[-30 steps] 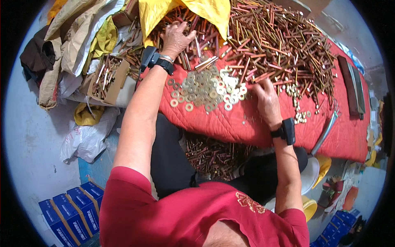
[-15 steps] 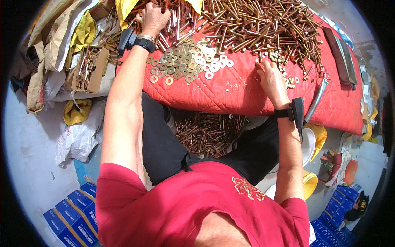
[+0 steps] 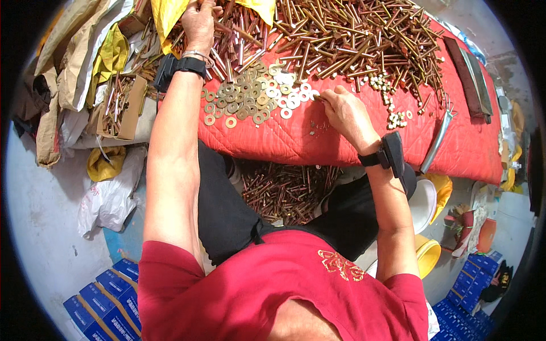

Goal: Assembling small metal rods with washers and storing them in bins.

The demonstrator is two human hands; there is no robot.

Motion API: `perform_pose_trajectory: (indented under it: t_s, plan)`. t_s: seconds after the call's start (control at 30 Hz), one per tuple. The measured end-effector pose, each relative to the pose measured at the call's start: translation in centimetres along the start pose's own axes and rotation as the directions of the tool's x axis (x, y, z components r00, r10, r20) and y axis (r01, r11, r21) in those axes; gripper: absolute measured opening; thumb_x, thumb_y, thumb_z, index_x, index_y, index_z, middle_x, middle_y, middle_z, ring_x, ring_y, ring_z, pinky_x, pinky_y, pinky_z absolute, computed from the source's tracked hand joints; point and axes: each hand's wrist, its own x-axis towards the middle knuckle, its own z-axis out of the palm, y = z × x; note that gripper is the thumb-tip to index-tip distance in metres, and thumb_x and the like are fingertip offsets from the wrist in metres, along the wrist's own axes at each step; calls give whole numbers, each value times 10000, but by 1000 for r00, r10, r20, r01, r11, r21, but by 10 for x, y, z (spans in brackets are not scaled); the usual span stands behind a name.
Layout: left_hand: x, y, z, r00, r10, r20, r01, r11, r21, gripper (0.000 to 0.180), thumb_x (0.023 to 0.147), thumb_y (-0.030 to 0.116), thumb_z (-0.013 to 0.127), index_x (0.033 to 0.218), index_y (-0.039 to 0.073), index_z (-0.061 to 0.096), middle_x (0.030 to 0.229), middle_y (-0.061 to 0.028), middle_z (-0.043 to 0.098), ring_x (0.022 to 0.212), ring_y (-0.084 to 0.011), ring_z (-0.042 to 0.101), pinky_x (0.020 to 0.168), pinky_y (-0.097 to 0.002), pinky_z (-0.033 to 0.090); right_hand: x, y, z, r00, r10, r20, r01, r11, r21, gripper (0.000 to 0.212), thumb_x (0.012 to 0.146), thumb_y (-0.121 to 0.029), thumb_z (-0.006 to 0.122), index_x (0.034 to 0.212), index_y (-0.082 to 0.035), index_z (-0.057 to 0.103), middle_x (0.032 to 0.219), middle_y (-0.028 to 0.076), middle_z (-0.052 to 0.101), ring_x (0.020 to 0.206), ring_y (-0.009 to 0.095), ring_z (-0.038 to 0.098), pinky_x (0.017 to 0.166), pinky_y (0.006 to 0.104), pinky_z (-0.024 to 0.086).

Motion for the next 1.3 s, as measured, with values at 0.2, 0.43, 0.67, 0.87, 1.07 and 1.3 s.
perform_pose_trajectory:
  t_s: [0.2, 0.43, 0.67, 0.87, 1.07, 1.3]
  plan:
    - [16, -28, -6, 886, -414, 210, 426, 547, -721, 214, 933, 285, 592, 964, 74, 585, 751, -35, 627, 675, -148, 614, 584, -269, 522, 26, -12, -8, 994, -35, 105, 55, 980, -191, 109, 764, -93, 579, 788, -41, 672, 823, 177, 646, 732, 341, 658, 608, 432, 534]
    - [-25, 8, 9, 690, -476, 545, 455, -300, -838, 154, 939, 99, 550, 1030, -18, 507, 902, -154, 556, 822, -240, 575, 721, -375, 578, 61, -13, -8, 934, -31, 356, 171, 913, -369, 132, 736, -78, 591, 845, -79, 665, 743, 150, 657, 737, 340, 662, 635, 441, 534]
    - [-34, 8, 1, 714, -523, 466, 397, -247, -884, 274, 916, 311, 596, 975, 44, 593, 811, -59, 584, 729, -203, 552, 650, -353, 477, 18, -11, -13, 971, -57, 233, 87, 988, -124, 167, 865, -99, 530, 1027, -106, 566, 660, 151, 607, 629, 346, 626, 544, 446, 507]
    - [-48, 31, 17, 678, -503, 536, 539, -156, -828, 209, 912, 227, 616, 996, 39, 583, 648, 12, 420, 515, -62, 385, 465, -168, 355, -3, 7, -6, 991, 85, 100, -114, 936, 334, 188, 883, -53, 545, 1071, -63, 535, 759, 167, 642, 578, 241, 606, 531, 353, 448]
    - [-74, 46, 21, 764, -295, 574, 637, 205, -743, 202, 972, 151, 517, 1113, 11, 556, 761, -4, 512, 512, -38, 357, 416, -174, 323, -10, 13, 2, 987, 147, 69, -162, 843, 512, 225, 882, -102, 570, 1104, -79, 590, 786, 203, 655, 659, 334, 643, 576, 393, 469]
    - [-132, 84, 20, 723, -328, 608, 691, 343, -636, 206, 958, 171, 549, 1092, 17, 577, 885, -35, 619, 478, -18, 350, 395, -158, 326, 5, -16, -25, 936, 266, -229, -12, 677, 736, 312, 905, -89, 588, 1217, -106, 595, 618, -19, 521, 560, 55, 439, 516, 236, 388]
